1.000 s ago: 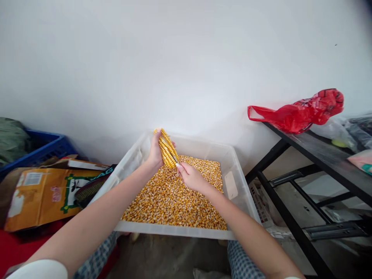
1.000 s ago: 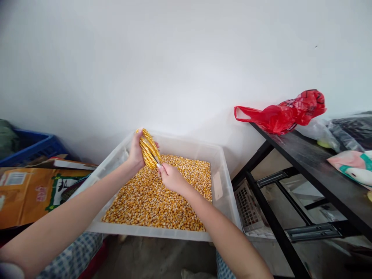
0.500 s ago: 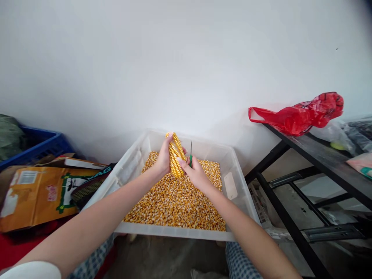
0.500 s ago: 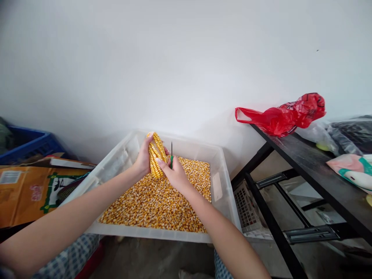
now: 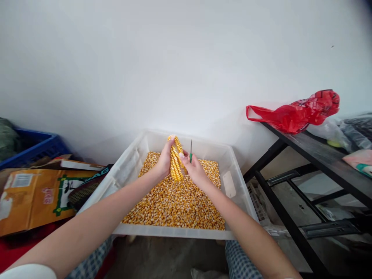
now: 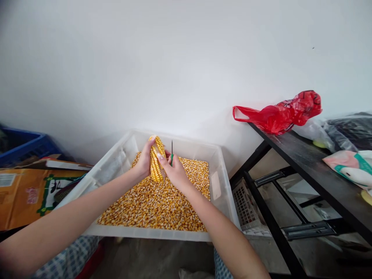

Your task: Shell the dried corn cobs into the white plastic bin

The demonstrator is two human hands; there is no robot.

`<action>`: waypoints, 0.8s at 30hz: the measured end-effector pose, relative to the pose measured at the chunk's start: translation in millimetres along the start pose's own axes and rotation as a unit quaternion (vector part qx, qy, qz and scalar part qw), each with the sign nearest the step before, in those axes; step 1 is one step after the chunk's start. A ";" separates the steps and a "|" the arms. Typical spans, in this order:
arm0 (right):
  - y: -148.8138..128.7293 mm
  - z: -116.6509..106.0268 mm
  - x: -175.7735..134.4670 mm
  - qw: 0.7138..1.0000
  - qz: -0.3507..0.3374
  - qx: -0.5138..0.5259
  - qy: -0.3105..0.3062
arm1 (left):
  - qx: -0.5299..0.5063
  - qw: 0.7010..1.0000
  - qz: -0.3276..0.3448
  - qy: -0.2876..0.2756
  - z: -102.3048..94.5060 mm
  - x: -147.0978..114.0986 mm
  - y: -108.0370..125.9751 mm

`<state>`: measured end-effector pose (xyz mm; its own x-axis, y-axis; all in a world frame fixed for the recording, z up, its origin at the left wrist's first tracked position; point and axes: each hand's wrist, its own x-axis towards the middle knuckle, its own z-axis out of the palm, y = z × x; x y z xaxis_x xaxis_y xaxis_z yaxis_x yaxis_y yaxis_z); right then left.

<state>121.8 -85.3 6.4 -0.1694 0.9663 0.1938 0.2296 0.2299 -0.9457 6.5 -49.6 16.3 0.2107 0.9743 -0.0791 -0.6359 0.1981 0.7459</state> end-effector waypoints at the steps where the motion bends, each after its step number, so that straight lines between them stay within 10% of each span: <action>1: 0.7 0.0 0.6 1.000 -0.004 -0.002 0.015 | 0.008 1.000 -0.009 -0.008 0.8 -0.5 -3.0; 24: 13.5 -0.4 -1.1 0.967 -0.067 -0.229 0.094 | 0.102 0.985 0.134 0.040 0.6 -0.1 -32.5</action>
<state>125.5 -83.3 -6.5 -0.0600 0.9182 0.3916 0.6246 0.3406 -0.7028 27.6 -56.2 -7.6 -0.0087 0.9955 0.0939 -0.4973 -0.0858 0.8633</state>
